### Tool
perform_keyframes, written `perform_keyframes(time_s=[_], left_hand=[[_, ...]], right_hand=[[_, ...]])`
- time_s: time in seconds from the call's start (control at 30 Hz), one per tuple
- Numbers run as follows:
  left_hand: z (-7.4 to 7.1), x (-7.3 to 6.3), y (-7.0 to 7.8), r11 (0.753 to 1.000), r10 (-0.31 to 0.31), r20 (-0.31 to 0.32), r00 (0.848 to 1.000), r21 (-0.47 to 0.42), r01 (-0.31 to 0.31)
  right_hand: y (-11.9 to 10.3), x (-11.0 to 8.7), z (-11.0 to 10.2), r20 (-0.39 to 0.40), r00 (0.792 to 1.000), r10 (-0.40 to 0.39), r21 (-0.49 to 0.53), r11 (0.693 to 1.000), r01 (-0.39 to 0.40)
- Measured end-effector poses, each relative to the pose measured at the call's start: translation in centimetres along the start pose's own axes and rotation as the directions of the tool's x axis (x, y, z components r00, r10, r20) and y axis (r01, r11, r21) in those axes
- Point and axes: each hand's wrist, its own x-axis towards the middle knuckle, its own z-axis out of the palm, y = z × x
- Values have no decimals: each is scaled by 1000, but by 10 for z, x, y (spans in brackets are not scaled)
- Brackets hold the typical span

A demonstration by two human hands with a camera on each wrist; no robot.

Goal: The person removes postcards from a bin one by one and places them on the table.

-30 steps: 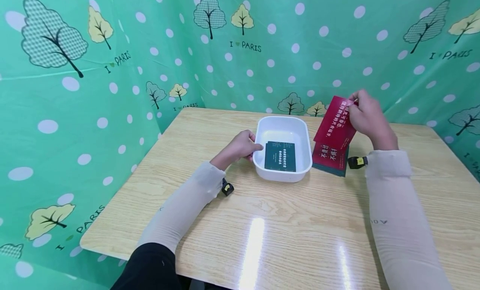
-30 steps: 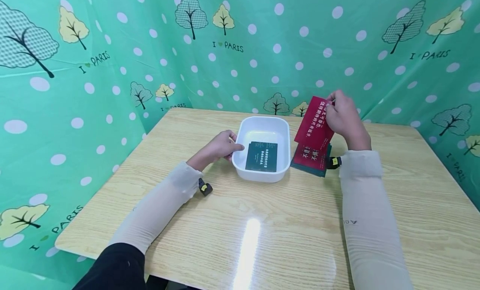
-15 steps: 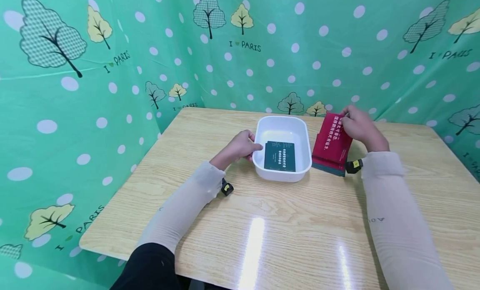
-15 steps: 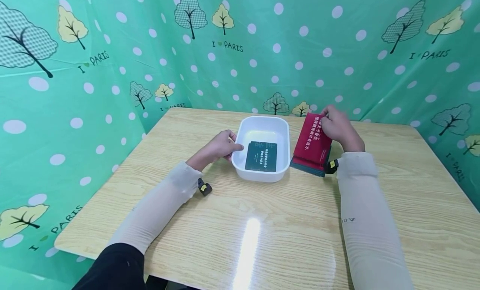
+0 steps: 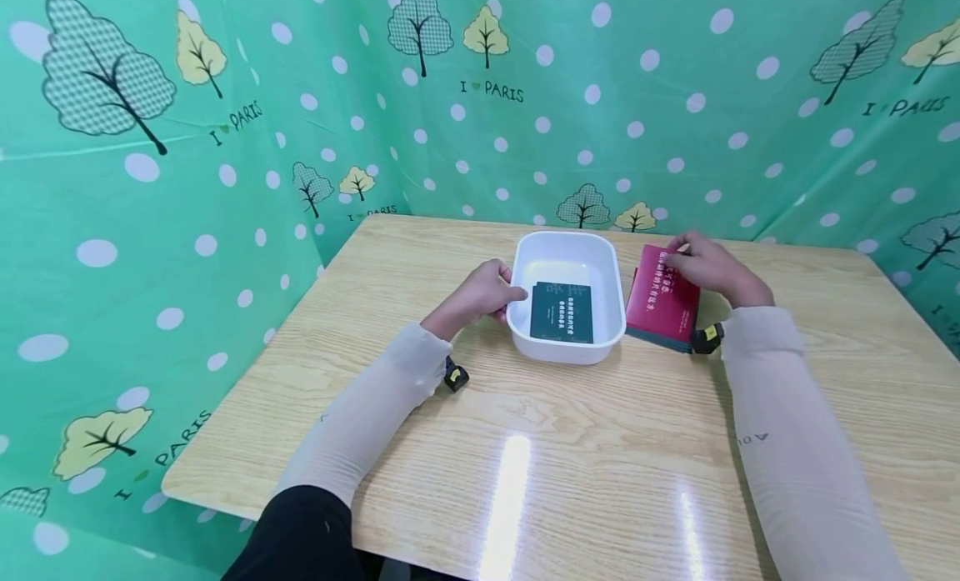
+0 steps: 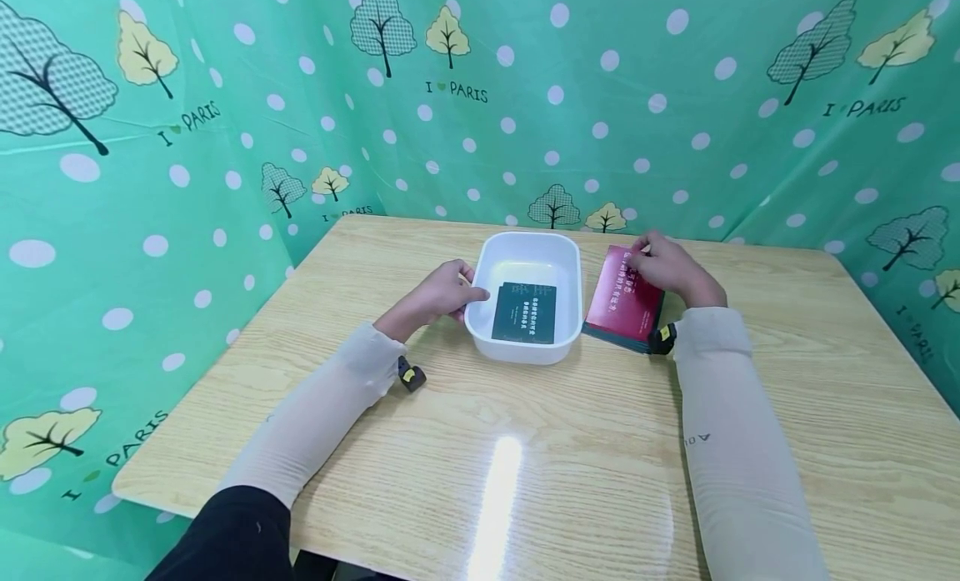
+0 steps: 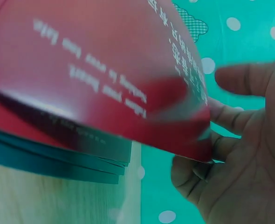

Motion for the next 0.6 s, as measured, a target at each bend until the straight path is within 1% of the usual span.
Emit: perform_keyframes(time_s=[0.17,0.33,0.47,0.6], left_hand=[[0,1,-1,1000,1,3,1000,-4,-1],[0,1,-1,1000,2,2,1000,0,-2],[0,1,0,1000,6,5,1000,0,-6],[0,0,0,1000,6,5,1000,0,-6]], right_hand=[[3,2,2,56,998,-20,-79,997,24],[6,4,5,76,997,-25,-137,990,36],[6,4,6,85,996,-14,-157,987,27],[4,5,9,89,996,-1,-156,988,15]])
